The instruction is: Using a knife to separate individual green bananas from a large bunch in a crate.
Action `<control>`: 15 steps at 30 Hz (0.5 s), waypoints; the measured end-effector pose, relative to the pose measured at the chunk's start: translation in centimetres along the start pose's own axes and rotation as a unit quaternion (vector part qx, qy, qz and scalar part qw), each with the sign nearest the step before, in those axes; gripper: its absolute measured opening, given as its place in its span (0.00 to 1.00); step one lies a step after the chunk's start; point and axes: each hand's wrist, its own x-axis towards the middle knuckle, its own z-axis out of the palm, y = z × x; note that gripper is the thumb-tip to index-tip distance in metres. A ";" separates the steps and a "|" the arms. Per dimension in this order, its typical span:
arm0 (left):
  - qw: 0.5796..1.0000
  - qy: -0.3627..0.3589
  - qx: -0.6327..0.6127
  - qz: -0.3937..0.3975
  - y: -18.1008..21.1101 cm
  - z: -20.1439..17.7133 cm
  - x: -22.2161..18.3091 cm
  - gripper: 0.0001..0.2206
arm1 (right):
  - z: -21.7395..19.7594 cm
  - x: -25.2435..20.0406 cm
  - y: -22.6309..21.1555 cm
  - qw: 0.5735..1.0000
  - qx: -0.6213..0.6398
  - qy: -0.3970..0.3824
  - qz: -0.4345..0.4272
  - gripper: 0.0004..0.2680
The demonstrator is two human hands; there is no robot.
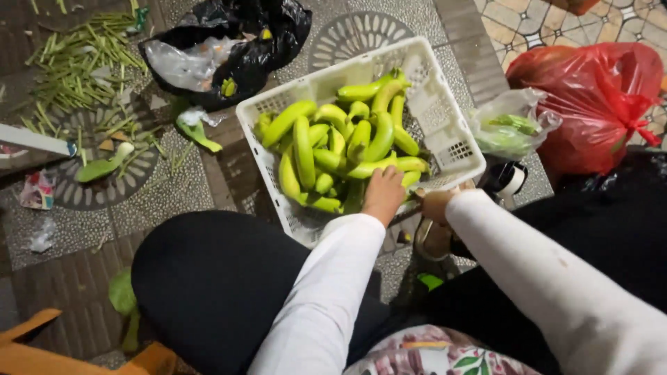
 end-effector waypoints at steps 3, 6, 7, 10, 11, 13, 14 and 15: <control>0.997 -0.066 0.039 0.026 -0.9 -1.9 -0.2 0.14 | 5.2 4.2 -3.6 0.997 0.044 -0.013 0.061 0.13; 0.995 -0.088 0.034 0.037 -0.8 -0.7 -0.3 0.16 | 0.3 -3.9 -6.3 0.920 0.302 0.016 0.247 0.13; 0.995 -0.098 0.005 0.035 -1.0 -0.7 -0.7 0.17 | -1.5 -6.1 -6.8 0.902 0.348 0.013 0.255 0.14; 0.994 -0.095 -0.026 0.038 -1.8 -1.8 -0.8 0.16 | -7.4 -12.2 -5.9 0.845 0.457 0.013 0.277 0.15; 0.995 -0.086 -0.030 0.044 -2.0 -2.2 -0.8 0.15 | -9.5 -14.1 -5.4 0.804 0.520 0.013 0.288 0.16; 0.994 -0.091 -0.028 0.060 -1.6 -2.0 -0.3 0.13 | -6.8 -13.3 -5.4 0.815 0.504 0.034 0.283 0.15; 0.992 -0.096 -0.027 0.077 -1.3 -1.8 -0.1 0.17 | -5.4 -13.0 -5.5 0.825 0.488 0.054 0.278 0.15; 0.992 -0.097 -0.027 0.079 -1.4 -2.0 0.3 0.17 | -4.3 -12.4 -5.2 0.824 0.490 0.053 0.279 0.15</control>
